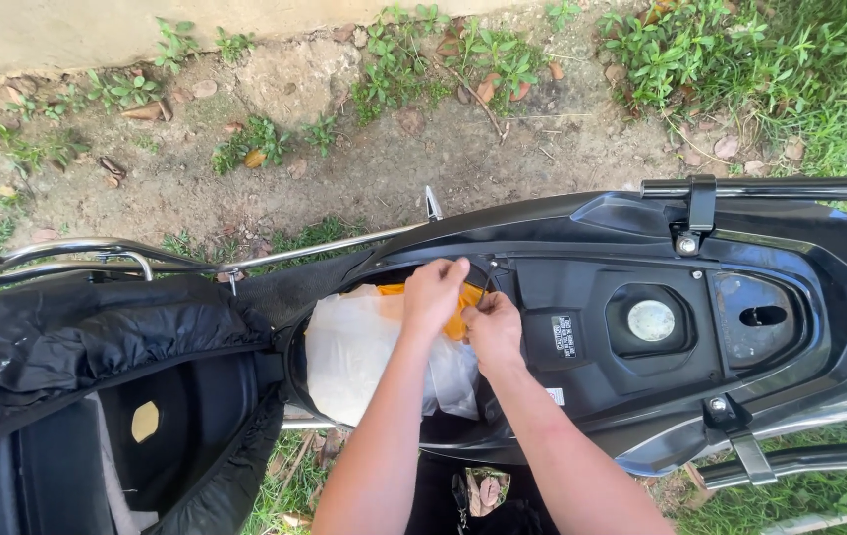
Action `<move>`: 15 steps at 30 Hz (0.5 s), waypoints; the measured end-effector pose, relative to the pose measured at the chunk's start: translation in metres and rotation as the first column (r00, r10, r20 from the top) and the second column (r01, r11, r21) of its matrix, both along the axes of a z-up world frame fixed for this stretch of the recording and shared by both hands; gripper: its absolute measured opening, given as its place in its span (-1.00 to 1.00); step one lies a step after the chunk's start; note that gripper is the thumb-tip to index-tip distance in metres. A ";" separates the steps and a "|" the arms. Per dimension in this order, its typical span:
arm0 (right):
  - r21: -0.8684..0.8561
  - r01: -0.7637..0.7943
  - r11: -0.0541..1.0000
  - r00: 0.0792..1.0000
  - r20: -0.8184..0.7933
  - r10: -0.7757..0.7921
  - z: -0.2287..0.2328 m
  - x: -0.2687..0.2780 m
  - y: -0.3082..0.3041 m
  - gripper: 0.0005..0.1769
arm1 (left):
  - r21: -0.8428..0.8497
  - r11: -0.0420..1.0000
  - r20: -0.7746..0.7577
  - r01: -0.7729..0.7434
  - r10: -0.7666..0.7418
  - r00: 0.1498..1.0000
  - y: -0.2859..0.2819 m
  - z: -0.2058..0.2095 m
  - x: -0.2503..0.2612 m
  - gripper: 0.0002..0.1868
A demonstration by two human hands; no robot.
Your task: The person uses a small tool to loosen and remove screws from the rear storage compartment of a scooter. They then lift off the black plastic cover, revealing the internal components, and place the cover on the ground.
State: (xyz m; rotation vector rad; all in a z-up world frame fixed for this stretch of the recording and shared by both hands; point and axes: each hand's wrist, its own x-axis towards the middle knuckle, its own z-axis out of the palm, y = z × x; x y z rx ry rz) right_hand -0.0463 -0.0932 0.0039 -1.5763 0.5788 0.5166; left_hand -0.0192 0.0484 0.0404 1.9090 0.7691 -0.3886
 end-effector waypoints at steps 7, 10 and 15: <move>-0.453 -0.297 0.840 0.916 0.112 0.385 0.012 0.002 -0.017 -0.81 | 0.239 0.959 0.316 0.155 -0.228 0.921 -0.018 0.016 -0.055 -0.69; -0.166 -0.375 0.912 0.885 0.228 0.406 -0.004 0.008 -0.037 -0.85 | 0.382 0.910 0.349 0.162 -0.304 0.887 -0.022 0.016 -0.061 -0.68; 0.175 -0.385 0.906 0.921 0.139 0.364 -0.019 0.020 -0.048 -0.80 | 0.459 0.824 0.053 0.332 -0.399 0.916 -0.030 0.010 -0.061 -0.66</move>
